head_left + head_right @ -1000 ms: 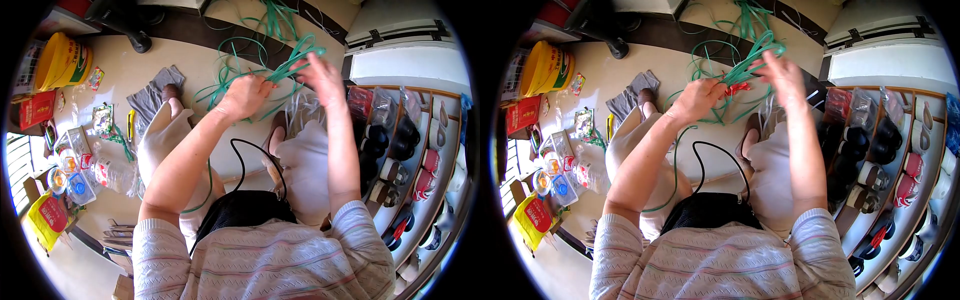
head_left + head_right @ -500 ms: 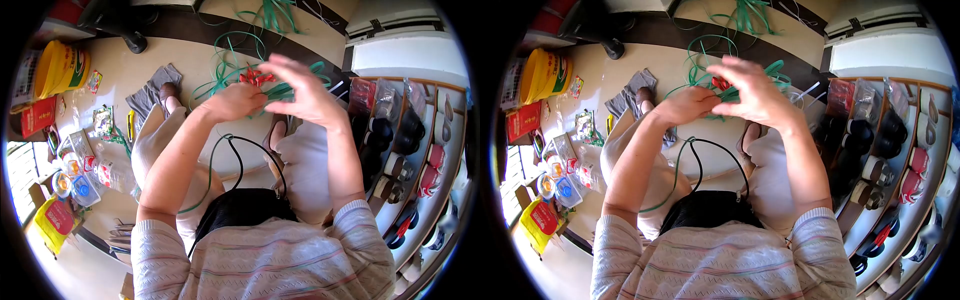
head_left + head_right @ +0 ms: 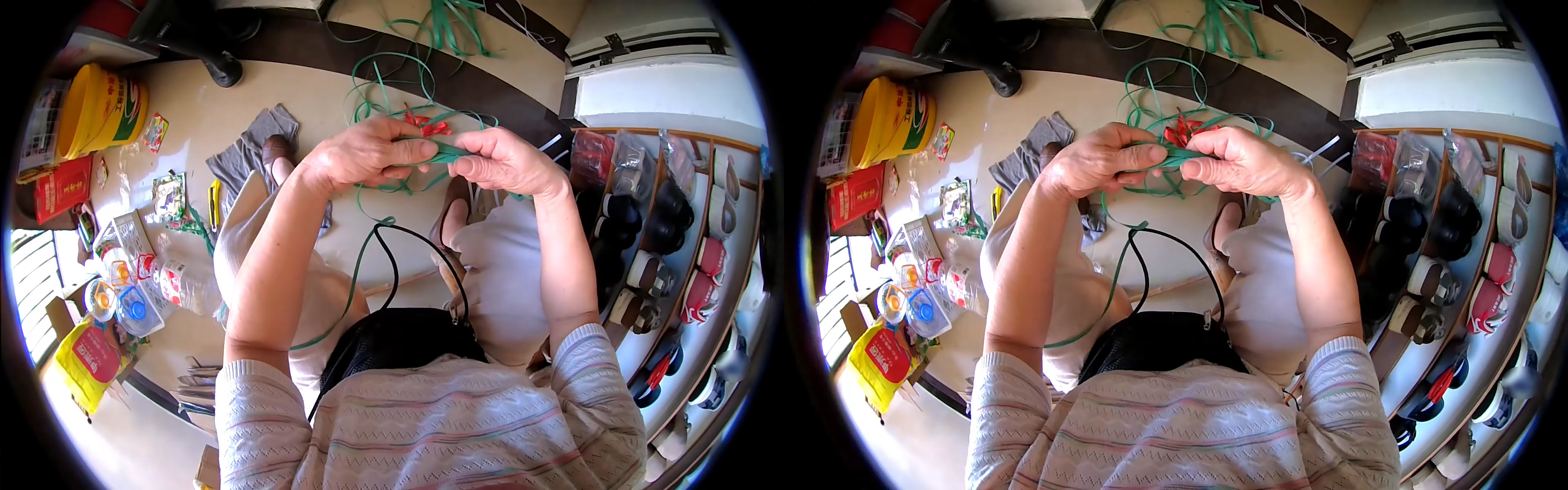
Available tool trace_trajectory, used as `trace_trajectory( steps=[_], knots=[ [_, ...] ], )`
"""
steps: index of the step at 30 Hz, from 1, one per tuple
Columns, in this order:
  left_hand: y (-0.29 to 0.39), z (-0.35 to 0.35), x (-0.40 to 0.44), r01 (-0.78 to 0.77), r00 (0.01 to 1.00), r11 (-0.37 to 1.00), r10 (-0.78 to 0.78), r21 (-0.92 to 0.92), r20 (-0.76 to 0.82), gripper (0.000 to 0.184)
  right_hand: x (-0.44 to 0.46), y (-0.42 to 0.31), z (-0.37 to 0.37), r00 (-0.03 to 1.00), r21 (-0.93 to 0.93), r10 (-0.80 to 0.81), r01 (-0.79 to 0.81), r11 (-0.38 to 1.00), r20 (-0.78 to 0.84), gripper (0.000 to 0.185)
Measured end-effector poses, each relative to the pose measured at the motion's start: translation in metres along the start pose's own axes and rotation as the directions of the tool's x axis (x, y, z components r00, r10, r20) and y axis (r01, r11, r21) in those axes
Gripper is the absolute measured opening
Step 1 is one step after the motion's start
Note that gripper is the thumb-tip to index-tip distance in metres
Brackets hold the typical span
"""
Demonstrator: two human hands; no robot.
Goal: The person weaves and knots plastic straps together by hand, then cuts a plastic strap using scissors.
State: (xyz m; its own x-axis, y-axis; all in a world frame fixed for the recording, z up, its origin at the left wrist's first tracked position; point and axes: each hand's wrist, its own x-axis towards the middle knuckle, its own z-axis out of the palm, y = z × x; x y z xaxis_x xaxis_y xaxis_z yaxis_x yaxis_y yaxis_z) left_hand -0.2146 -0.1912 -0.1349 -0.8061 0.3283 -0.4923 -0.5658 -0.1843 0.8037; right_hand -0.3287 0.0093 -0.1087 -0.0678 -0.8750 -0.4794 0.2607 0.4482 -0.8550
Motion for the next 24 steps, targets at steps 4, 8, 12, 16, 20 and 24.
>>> trace_trajectory(
  steps=[4, 8, 12, 16, 20, 24],
  knots=[
    [0.008, 0.0, -0.007, -0.025, 0.998, 0.998, 0.028, 0.05, -0.059, 0.041, 0.006, 0.004, 0.005, 0.996, -0.063, -0.039, 0.034, 0.997, -0.085, 0.025],
    [-0.008, -0.012, 0.001, -0.169, 0.961, 0.953, 0.103, -0.25, -0.256, 0.044, 0.007, 0.008, 0.0, 0.943, -0.038, -0.076, 0.067, 0.997, -0.323, 0.027],
    [-0.011, -0.002, 0.006, -0.308, 0.879, 0.945, 0.237, -0.114, -0.414, 0.037, 0.007, 0.007, -0.016, 0.844, 0.062, -0.083, 0.136, 0.989, -0.53, 0.028],
    [-0.024, 0.006, 0.018, -0.252, 0.766, 0.947, 0.322, 0.201, -0.556, 0.026, 0.011, 0.013, -0.022, 0.78, 0.044, -0.042, 0.089, 0.995, -0.624, 0.029],
    [-0.031, 0.011, 0.018, -0.132, 0.882, 0.838, 0.343, 0.529, -0.324, 0.022, 0.019, 0.041, -0.042, 0.644, -0.481, -0.298, -0.124, 0.868, -0.705, 0.031],
    [-0.017, 0.006, 0.011, -0.066, 0.997, 0.875, 0.075, 0.48, 0.0, 0.02, 0.024, 0.05, -0.033, 0.803, -0.688, -0.052, -0.473, 0.55, -0.594, 0.023]
  ],
)
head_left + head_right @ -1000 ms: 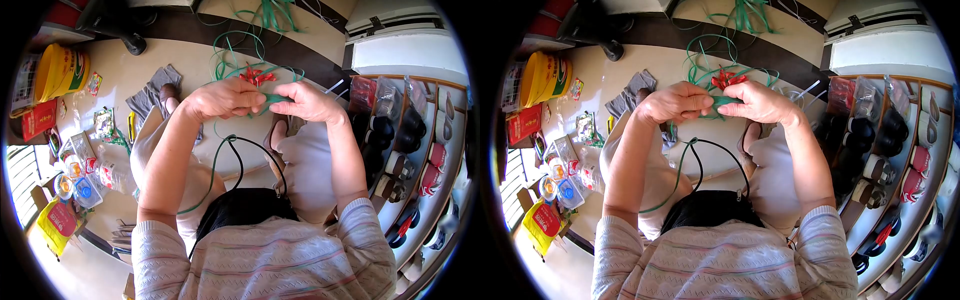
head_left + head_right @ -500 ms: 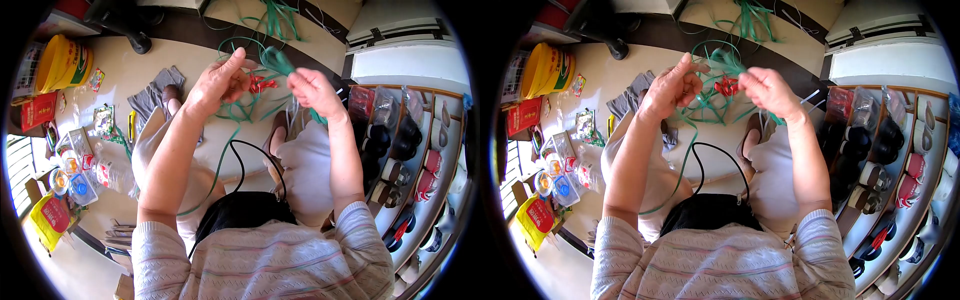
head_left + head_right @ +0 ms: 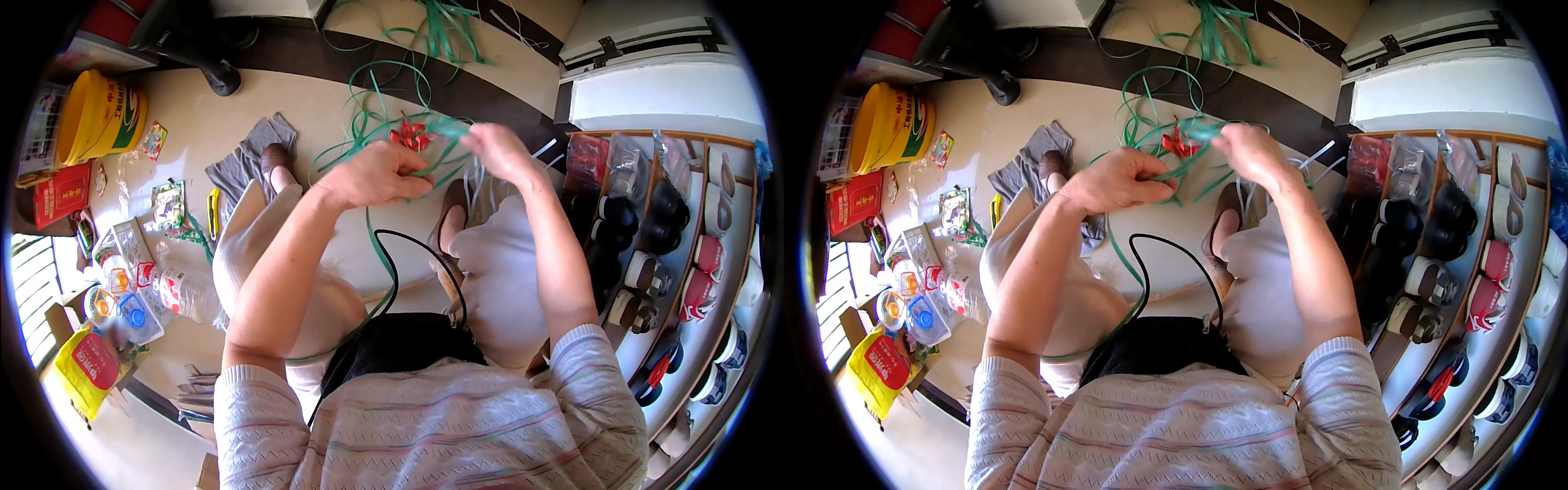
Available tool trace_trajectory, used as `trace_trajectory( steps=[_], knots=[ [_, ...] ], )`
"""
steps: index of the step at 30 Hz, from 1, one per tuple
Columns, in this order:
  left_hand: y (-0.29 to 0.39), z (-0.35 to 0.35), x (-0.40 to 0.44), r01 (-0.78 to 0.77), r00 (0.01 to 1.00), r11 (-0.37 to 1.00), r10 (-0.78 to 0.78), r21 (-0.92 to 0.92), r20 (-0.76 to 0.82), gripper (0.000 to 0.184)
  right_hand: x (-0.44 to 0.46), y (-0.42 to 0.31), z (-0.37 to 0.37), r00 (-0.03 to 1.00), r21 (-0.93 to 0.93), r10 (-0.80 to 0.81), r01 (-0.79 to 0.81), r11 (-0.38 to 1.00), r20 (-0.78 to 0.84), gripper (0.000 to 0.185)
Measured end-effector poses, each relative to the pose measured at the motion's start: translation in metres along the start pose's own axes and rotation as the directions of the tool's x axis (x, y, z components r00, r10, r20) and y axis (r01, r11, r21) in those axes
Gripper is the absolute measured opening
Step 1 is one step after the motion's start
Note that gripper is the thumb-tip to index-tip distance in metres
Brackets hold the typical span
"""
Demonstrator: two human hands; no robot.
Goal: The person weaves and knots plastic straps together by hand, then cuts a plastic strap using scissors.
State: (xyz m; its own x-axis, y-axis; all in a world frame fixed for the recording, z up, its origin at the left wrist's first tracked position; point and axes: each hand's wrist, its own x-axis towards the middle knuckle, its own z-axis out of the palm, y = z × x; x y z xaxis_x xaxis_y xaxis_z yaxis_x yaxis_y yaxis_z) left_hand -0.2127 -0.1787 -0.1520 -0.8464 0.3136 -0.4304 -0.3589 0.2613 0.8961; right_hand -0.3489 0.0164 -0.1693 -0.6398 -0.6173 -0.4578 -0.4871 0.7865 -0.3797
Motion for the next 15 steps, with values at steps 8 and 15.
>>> trace_trajectory(
  steps=[8, 15],
  knots=[
    [-0.023, -0.016, -0.012, -0.142, 0.919, 0.963, 0.215, 0.231, -0.331, 0.019, -0.03, -0.031, 0.007, 0.555, 0.571, -0.58, 0.215, 0.793, 0.596, 0.029],
    [-0.014, 0.036, 0.001, -0.106, 0.843, 0.988, 0.029, -0.113, -0.537, 0.032, -0.018, -0.034, -0.022, 0.863, 0.97, -0.503, -0.157, -0.185, 0.043, 0.025]
  ],
)
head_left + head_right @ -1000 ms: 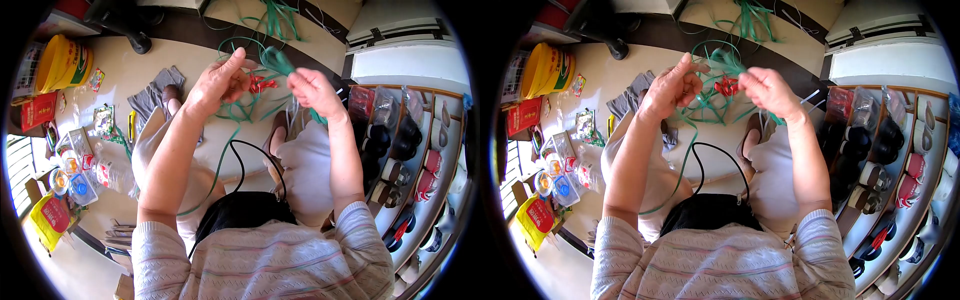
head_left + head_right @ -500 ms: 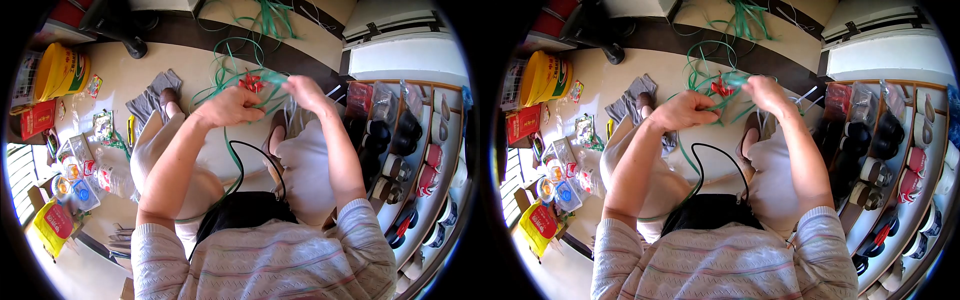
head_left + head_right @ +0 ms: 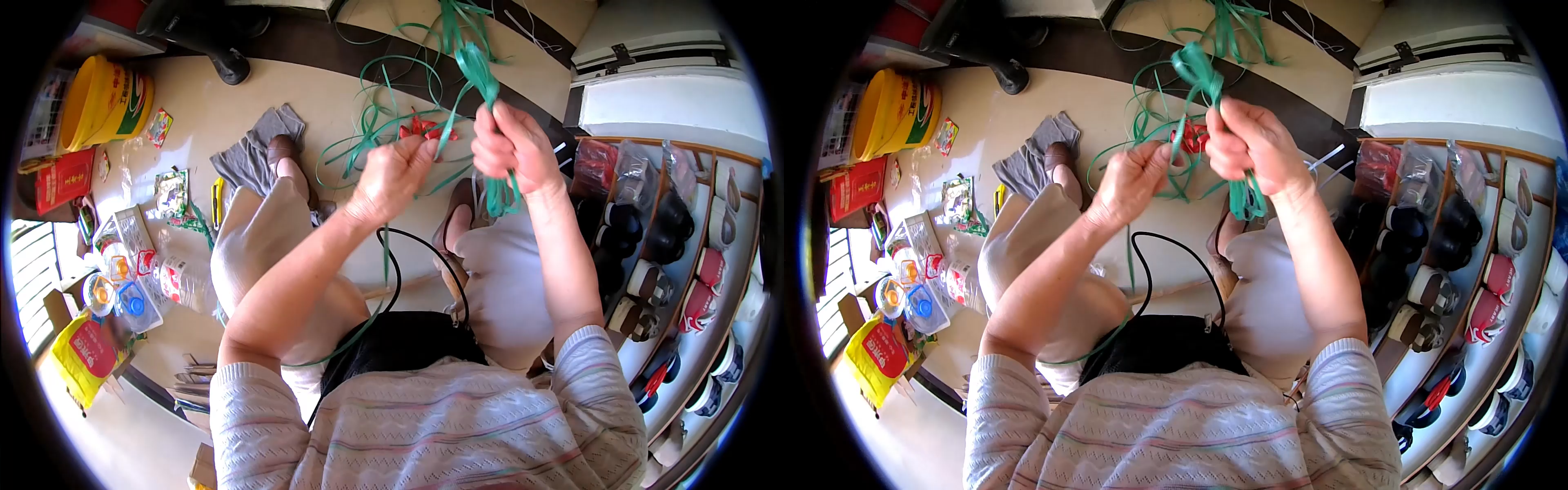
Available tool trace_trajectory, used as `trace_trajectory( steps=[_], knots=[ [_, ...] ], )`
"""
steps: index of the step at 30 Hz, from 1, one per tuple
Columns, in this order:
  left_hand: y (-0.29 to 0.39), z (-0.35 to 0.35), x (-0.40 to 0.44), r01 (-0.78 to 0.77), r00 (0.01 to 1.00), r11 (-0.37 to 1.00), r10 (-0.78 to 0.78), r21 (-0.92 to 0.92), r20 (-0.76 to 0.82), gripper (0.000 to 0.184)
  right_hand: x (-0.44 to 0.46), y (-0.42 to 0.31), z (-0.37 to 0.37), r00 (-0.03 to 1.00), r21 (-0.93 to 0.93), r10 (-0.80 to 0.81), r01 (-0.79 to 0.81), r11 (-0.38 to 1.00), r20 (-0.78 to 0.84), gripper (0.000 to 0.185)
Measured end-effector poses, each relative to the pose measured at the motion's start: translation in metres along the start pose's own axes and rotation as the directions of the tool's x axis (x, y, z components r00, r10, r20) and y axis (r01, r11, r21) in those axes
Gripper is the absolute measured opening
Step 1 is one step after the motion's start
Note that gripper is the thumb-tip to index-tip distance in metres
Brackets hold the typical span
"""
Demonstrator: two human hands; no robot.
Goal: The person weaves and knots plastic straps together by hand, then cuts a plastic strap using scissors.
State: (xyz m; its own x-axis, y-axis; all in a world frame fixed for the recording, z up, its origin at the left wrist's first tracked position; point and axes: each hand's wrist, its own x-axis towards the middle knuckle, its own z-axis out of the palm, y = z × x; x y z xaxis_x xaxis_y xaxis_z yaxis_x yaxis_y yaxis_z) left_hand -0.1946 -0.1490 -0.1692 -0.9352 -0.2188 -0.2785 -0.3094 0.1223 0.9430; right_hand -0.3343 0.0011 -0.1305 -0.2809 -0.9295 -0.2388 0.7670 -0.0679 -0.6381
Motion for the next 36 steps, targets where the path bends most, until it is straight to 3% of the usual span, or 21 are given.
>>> trace_trajectory(
  steps=[1, 2, 3, 5, 6, 9, 11, 13, 14, 17, 18, 19, 21, 23, 25, 27, 29, 32, 33, 35, 36],
  knots=[
    [0.008, 0.007, -0.004, -0.003, 1.0, 1.0, 0.003, -0.022, -0.022, 0.033, 0.004, 0.001, 0.0, 0.985, -0.046, -0.042, 0.034, 0.998, -0.169, 0.027],
    [0.005, 0.013, -0.004, -0.104, 0.993, 0.989, 0.109, 0.1, -0.041, 0.026, 0.006, 0.002, -0.002, 0.939, -0.096, -0.087, 0.059, 0.994, -0.331, 0.028],
    [0.005, 0.015, -0.004, -0.2, 0.979, 0.963, 0.204, 0.18, -0.002, 0.023, 0.008, 0.004, -0.005, 0.903, -0.426, -0.16, -0.027, 0.905, -0.398, 0.029],
    [0.005, 0.018, -0.006, -0.384, 0.923, 0.865, 0.373, 0.324, 0.096, 0.018, 0.011, 0.014, -0.018, 0.835, -0.865, -0.349, -0.264, 0.426, -0.427, 0.031],
    [0.007, 0.015, -0.005, -0.392, 0.918, 0.845, 0.384, 0.364, 0.098, 0.011, 0.013, 0.016, -0.026, 0.892, -0.964, -0.38, -0.265, 0.0, -0.245, 0.033],
    [0.004, -0.009, 0.003, -0.377, 0.923, 0.808, 0.369, 0.453, 0.11, 0.013, -0.003, 0.015, -0.029, 0.962, -0.944, -0.119, -0.266, -0.195, -0.246, 0.027],
    [0.001, -0.016, 0.006, -0.448, 0.885, 0.768, 0.453, 0.458, 0.106, 0.013, -0.006, 0.019, -0.013, 0.952, -0.941, 0.065, -0.282, -0.187, -0.298, 0.025],
    [-0.005, -0.019, 0.007, -0.45, 0.89, 0.748, 0.422, 0.488, 0.174, 0.013, -0.004, 0.022, -0.002, 0.847, -0.977, 0.49, -0.205, -0.057, -0.206, 0.025],
    [-0.007, -0.018, 0.006, -0.443, 0.896, 0.789, 0.407, 0.426, 0.178, 0.013, -0.006, 0.017, 0.005, 0.854, -0.98, 0.519, -0.08, 0.182, 0.026, 0.027],
    [-0.005, -0.009, -0.002, -0.387, 0.919, 0.881, 0.342, 0.274, 0.196, 0.013, -0.024, -0.016, 0.011, 0.931, -0.614, 0.351, -0.336, 0.714, -0.102, 0.028],
    [0.0, -0.004, -0.005, -0.353, 0.929, 0.9, 0.305, 0.255, 0.21, 0.013, -0.025, -0.022, 0.002, 0.988, -0.58, 0.135, -0.151, 0.801, -0.072, 0.027],
    [0.003, 0.0, -0.009, -0.319, 0.937, 0.917, 0.268, 0.237, 0.225, 0.013, -0.021, -0.025, -0.004, 0.98, -0.538, 0.04, -0.14, 0.831, -0.193, 0.028],
    [0.004, 0.009, -0.011, -0.348, 0.915, 0.918, 0.289, 0.19, 0.281, 0.014, -0.013, -0.022, -0.025, 0.902, -0.824, -0.056, -0.364, 0.434, -0.428, 0.031],
    [-0.001, 0.016, -0.012, -0.356, 0.901, 0.916, 0.282, 0.188, 0.331, 0.015, -0.009, -0.003, -0.042, 0.921, -0.937, -0.173, -0.345, 0.047, -0.348, 0.027],
    [-0.001, 0.012, -0.01, -0.397, 0.889, 0.873, 0.289, 0.283, 0.354, 0.017, -0.006, 0.011, -0.036, 0.931, -0.923, -0.191, -0.343, -0.174, -0.31, 0.02],
    [-0.009, 0.001, -0.003, -0.51, 0.854, 0.781, 0.412, 0.359, 0.318, 0.016, -0.006, 0.03, -0.037, 0.904, -0.88, 0.087, -0.379, -0.287, -0.418, 0.016],
    [-0.011, -0.006, 0.003, -0.483, 0.876, 0.744, 0.409, 0.462, 0.257, 0.014, -0.006, 0.049, -0.043, 0.899, -0.958, 0.383, -0.114, -0.264, -0.213, 0.017],
    [-0.01, -0.011, 0.004, -0.474, 0.878, 0.759, 0.446, 0.446, 0.174, 0.015, -0.004, 0.013, 0.001, 0.81, -0.932, 0.582, -0.152, 0.328, 0.073, 0.022],
    [-0.012, -0.009, 0.003, -0.431, 0.902, 0.783, 0.395, 0.448, 0.178, 0.015, -0.01, 0.007, 0.001, 0.854, -0.751, 0.513, -0.282, 0.597, 0.088, 0.026],
    [-0.018, -0.001, 0.0, -0.347, 0.937, 0.823, 0.292, 0.45, 0.19, 0.016, -0.013, -0.011, 0.007, 0.964, -0.576, 0.264, -0.224, 0.786, -0.015, 0.028],
    [-0.016, 0.006, -0.003, -0.341, 0.938, 0.861, 0.287, 0.376, 0.194, 0.018, -0.009, -0.012, 0.004, 0.977, -0.627, 0.176, -0.21, 0.75, -0.117, 0.028]
  ],
)
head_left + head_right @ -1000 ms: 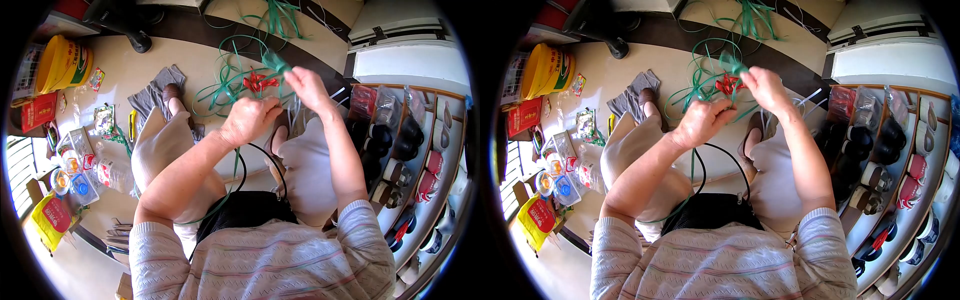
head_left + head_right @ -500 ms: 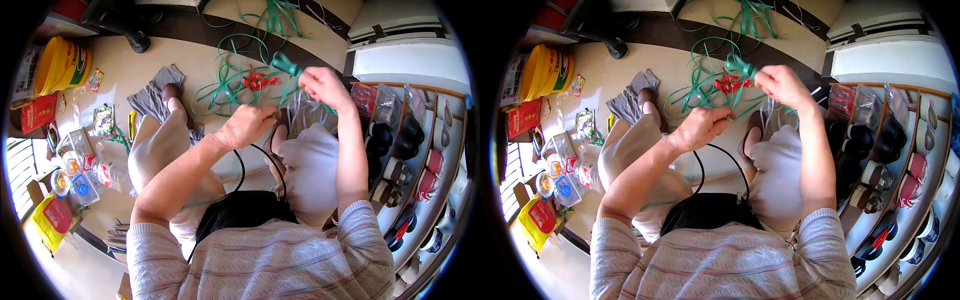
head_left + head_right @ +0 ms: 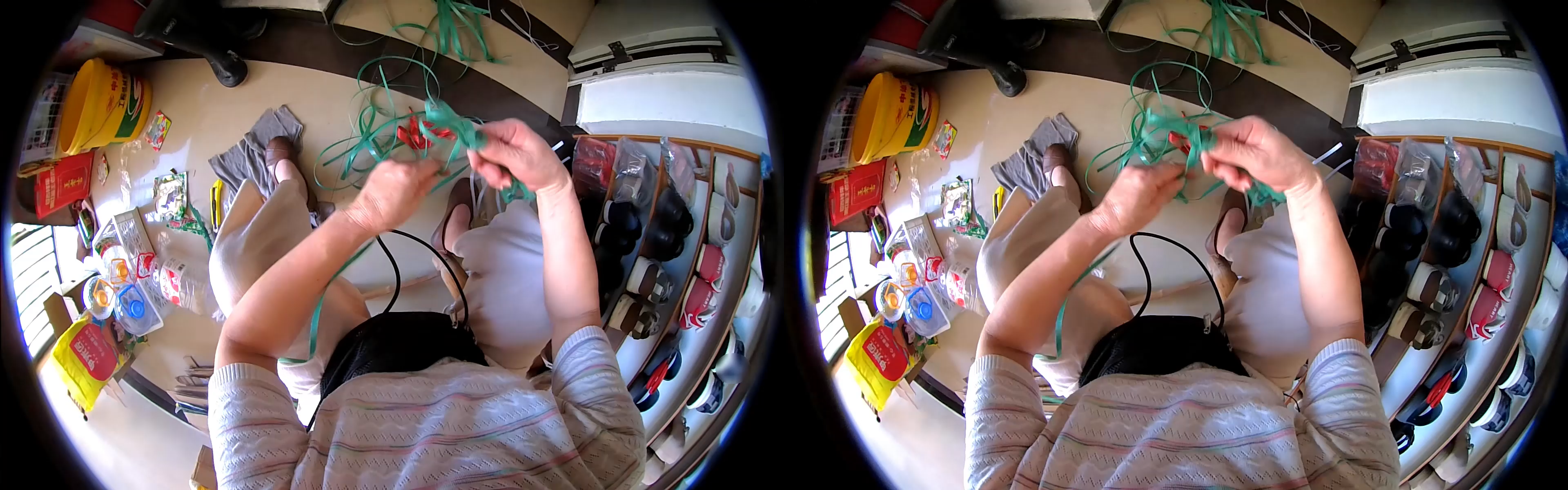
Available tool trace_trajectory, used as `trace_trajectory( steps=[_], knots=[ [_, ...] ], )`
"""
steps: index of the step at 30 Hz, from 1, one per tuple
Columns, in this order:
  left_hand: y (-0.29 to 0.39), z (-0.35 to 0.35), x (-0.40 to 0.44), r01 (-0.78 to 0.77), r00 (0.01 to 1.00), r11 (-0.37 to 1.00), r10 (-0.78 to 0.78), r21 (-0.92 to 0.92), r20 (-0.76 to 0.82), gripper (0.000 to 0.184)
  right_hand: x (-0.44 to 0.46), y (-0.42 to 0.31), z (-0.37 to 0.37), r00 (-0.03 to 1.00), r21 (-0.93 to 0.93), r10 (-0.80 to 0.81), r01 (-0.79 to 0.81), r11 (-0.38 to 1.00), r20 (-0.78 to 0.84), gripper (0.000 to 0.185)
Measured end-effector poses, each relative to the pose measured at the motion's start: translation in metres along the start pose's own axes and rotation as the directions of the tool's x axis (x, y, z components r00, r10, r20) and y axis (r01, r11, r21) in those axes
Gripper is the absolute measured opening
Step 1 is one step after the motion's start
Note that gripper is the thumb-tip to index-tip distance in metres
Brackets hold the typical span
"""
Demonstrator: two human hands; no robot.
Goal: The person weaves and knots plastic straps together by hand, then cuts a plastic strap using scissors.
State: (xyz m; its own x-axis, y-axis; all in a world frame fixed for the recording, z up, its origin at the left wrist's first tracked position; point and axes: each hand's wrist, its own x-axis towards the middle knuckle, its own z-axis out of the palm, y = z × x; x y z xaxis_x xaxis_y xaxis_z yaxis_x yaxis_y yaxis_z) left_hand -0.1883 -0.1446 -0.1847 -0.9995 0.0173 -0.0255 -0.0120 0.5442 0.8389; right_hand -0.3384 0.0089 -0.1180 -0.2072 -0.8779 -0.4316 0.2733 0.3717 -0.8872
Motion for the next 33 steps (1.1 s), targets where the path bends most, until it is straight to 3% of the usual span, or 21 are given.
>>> trace_trajectory(
  steps=[1, 2, 5, 6, 7, 9, 10, 13, 14, 17, 18, 19, 21, 23, 24, 25, 27, 28, 31, 33],
  knots=[
    [0.005, 0.006, -0.002, -0.051, 0.999, 0.998, 0.051, -0.022, 0.002, 0.02, 0.005, 0.003, -0.004, 0.99, -0.062, -0.014, 0.005, 0.998, -0.137, 0.029],
    [0.012, 0.011, -0.005, -0.064, 0.997, 0.998, 0.065, -0.028, 0.032, 0.02, 0.01, 0.007, -0.007, 0.955, -0.255, 0.043, -0.122, 0.959, -0.294, 0.028],
    [0.027, 0.004, -0.003, -0.089, 0.986, 0.992, 0.074, 0.09, 0.152, 0.018, 0.022, 0.03, -0.003, 0.897, -0.585, -0.032, -0.261, 0.768, -0.442, 0.026],
    [0.029, 0.001, -0.002, -0.096, 0.978, 0.984, 0.065, 0.152, 0.196, 0.017, 0.026, 0.039, 0.002, 0.903, -0.754, -0.167, -0.215, 0.62, -0.395, 0.022],
    [0.025, -0.002, 0.0, -0.143, 0.982, 0.962, 0.108, 0.233, 0.157, 0.016, 0.026, 0.043, 0.006, 0.929, -0.845, -0.13, -0.249, 0.473, -0.346, 0.018],
    [0.012, -0.009, 0.007, -0.228, 0.974, 0.89, 0.209, 0.396, 0.09, 0.015, 0.025, 0.052, 0.016, 0.99, -0.918, -0.021, -0.125, 0.377, -0.143, 0.016],
    [0.005, -0.014, 0.008, -0.155, 0.987, 0.925, 0.157, 0.346, 0.024, 0.013, 0.025, 0.048, 0.019, 0.983, -0.896, 0.182, -0.105, 0.432, -0.028, 0.019],
    [0.0, -0.024, 0.007, -0.141, 0.982, 0.962, 0.166, 0.233, -0.094, 0.012, 0.016, 0.023, 0.024, 0.933, -0.548, 0.299, -0.146, 0.823, 0.201, 0.024],
    [-0.009, -0.017, 0.008, -0.177, 0.959, 0.968, 0.211, 0.18, -0.191, 0.008, 0.011, 0.014, 0.019, 0.92, -0.355, 0.258, -0.145, 0.923, 0.294, 0.026],
    [-0.009, -0.007, 0.001, -0.116, 0.986, 0.987, 0.127, 0.109, -0.104, 0.009, 0.0, 0.006, 0.004, 0.981, 0.018, 0.069, -0.073, 0.997, 0.179, 0.028],
    [-0.005, 0.002, 0.004, -0.136, 0.979, 0.987, 0.148, 0.088, -0.144, 0.011, 0.001, 0.002, 0.001, 0.996, 0.052, 0.05, -0.054, 0.997, 0.078, 0.031],
    [-0.002, 0.008, 0.004, -0.136, 0.983, 0.986, 0.146, 0.095, -0.11, 0.011, 0.005, 0.011, -0.005, 0.999, 0.066, 0.022, -0.019, 0.998, -0.05, 0.03],
    [0.006, 0.014, 0.0, -0.136, 0.989, 0.984, 0.141, 0.112, -0.044, 0.013, 0.01, 0.012, -0.01, 0.963, -0.191, 0.128, -0.175, 0.966, -0.236, 0.029],
    [0.012, 0.012, 0.002, -0.119, 0.993, 0.949, 0.106, 0.292, 0.061, 0.015, 0.015, 0.014, 0.001, 0.91, -0.387, 0.185, -0.332, 0.86, -0.371, 0.029],
    [0.013, 0.009, 0.003, -0.135, 0.99, 0.922, 0.107, 0.364, 0.096, 0.016, 0.018, 0.019, 0.007, 0.903, -0.51, 0.127, -0.343, 0.789, -0.411, 0.028],
    [0.013, 0.008, 0.003, -0.154, 0.985, 0.888, 0.106, 0.433, 0.132, 0.017, 0.02, 0.029, 0.01, 0.924, -0.796, -0.077, -0.276, 0.539, -0.373, 0.024],
    [0.009, 0.003, 0.005, -0.242, 0.966, 0.881, 0.257, 0.405, 0.018, 0.016, 0.022, 0.043, 0.019, 0.956, -0.912, -0.156, -0.175, 0.372, -0.247, 0.019],
    [0.007, 0.001, 0.007, -0.286, 0.943, 0.872, 0.329, 0.397, -0.044, 0.015, 0.025, 0.041, 0.022, 0.958, -0.872, 0.106, -0.286, 0.398, -0.266, 0.013],
    [0.006, -0.002, 0.01, -0.304, 0.903, 0.926, 0.355, 0.223, -0.243, 0.013, 0.024, 0.028, 0.023, 0.958, -0.641, 0.277, -0.258, 0.723, -0.073, 0.015],
    [0.01, -0.012, 0.01, -0.014, 0.997, 0.992, 0.005, -0.125, -0.074, 0.017, 0.018, 0.02, 0.021, 0.953, -0.465, 0.302, -0.254, 0.848, 0.029, 0.016]
  ],
)
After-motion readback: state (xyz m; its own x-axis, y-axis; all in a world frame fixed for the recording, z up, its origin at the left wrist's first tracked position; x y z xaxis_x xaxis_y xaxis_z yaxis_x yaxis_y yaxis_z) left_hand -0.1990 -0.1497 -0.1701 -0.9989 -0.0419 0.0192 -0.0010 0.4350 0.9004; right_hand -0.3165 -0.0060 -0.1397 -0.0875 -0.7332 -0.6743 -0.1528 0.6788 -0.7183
